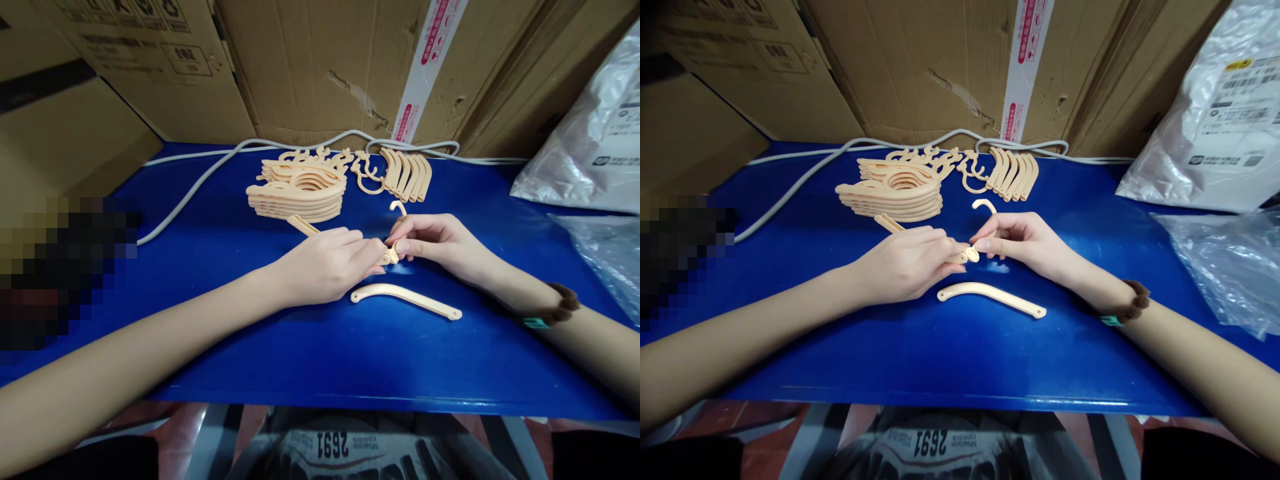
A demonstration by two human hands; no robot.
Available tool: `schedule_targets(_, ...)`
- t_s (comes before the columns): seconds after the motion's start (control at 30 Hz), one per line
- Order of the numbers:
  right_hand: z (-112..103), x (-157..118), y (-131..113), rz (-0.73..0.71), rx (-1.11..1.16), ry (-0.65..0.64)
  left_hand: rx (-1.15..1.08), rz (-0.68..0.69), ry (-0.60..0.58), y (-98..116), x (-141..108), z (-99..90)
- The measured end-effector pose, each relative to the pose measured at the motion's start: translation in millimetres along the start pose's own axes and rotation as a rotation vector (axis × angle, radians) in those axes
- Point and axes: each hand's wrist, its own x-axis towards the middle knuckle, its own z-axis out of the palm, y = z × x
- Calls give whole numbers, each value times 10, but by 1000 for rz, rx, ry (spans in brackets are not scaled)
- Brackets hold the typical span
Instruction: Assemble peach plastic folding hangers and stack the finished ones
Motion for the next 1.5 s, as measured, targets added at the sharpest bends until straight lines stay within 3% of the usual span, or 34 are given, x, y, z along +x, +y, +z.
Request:
schedule_targets(0.2, 15, -4, -46, -20, -14, -26, 4, 52, 29, -20, 10, -22)
schedule_targets(0.5, 16, -5, -37, -13, -9, -31, 53, 19, 110, 1, -22, 0)
schedule_targets(1.03, 9, 6, -38, 6, -77, -83, -73, -27, 12, 45, -62, 28)
schedule_targets(1.3, 12, 2, -35, -5, -78, -84, -88, -18, -130, 28, -88, 26)
schedule_targets(1.5, 33, -7, -53, -3, -195, -59, -116, -27, -42, 47, -56, 2)
